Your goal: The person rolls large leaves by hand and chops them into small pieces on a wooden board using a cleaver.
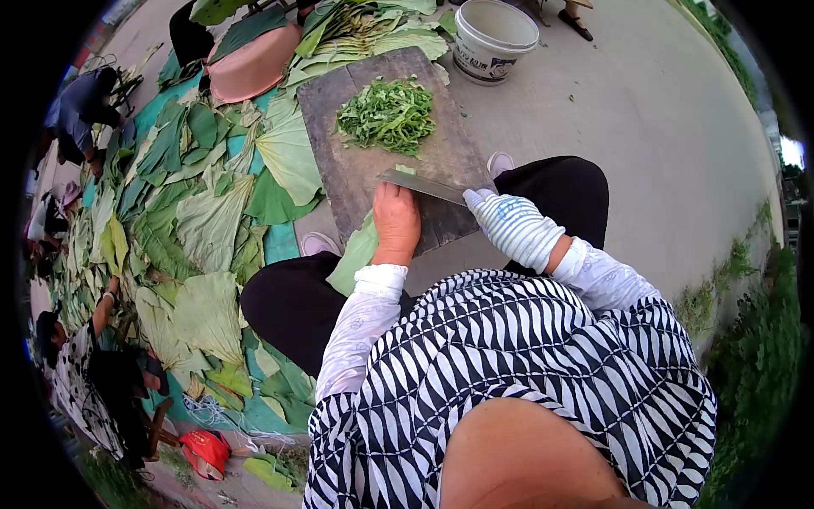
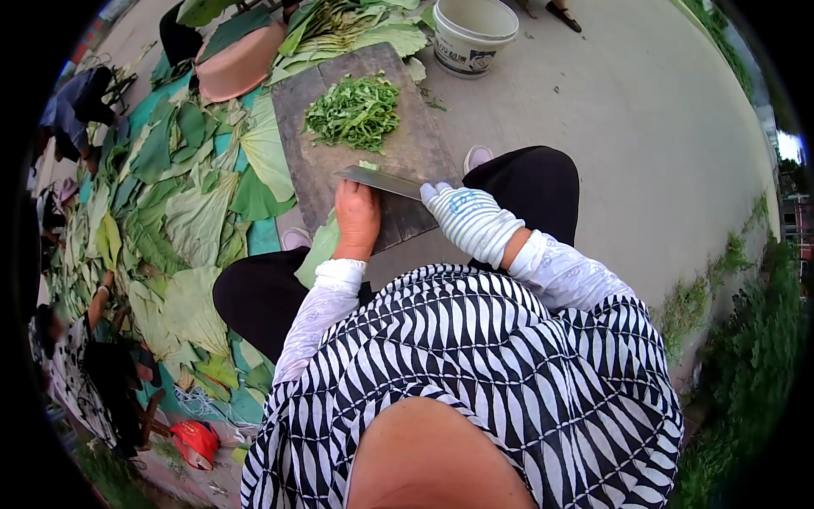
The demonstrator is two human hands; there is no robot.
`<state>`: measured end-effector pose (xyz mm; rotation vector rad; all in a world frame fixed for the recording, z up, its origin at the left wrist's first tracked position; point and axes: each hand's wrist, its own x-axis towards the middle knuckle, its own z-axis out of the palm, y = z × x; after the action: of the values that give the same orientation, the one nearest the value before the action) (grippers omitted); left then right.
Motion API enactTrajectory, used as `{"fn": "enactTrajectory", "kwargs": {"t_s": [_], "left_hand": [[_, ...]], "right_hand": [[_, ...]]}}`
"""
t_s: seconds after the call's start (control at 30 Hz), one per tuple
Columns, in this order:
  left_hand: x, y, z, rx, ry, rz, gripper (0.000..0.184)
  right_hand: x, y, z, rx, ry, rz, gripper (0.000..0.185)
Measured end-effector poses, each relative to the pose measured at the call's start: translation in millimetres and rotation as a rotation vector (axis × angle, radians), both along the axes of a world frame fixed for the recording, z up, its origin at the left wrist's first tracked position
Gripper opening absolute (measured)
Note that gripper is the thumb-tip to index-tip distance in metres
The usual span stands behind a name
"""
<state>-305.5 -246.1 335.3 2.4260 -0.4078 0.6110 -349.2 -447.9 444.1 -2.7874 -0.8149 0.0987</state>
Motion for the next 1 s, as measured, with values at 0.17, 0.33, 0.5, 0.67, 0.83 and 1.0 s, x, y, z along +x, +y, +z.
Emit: {"fn": "enactTrajectory", "kwargs": {"t_s": [0.17, 0.33, 0.5, 0.67, 0.83, 1.0], "left_hand": [[-1, -2, 4, -0.002, 0.060, 0.038, 0.027], [0, -1, -3, 0.022, 0.074, 0.052, 0.024], [-1, -2, 0, 0.027, 0.062, 0.061, 0.024], [-1, -2, 2, 0.018, 0.019, 0.038, 0.025], [-3, -1, 6, 0.024, 0.031, 0.039, 0.026], [-1, -3, 1, -0.043, -0.034, 0.041, 0.027]], "right_hand": [[11, 2, 2, -0.033, 0.069, 0.033, 0.021], [26, 5, 3, -0.020, 0.079, 0.075, 0.020], [51, 23, -16, 0.026, 0.021, 0.111, 0.021], [68, 48, -14, -0.006, 0.157, 0.062, 0.028], [77, 48, -29, 0.159, 0.131, -0.040, 0.025], [63, 40, -19, 0.149, 0.141, -0.136, 0.023]]}}
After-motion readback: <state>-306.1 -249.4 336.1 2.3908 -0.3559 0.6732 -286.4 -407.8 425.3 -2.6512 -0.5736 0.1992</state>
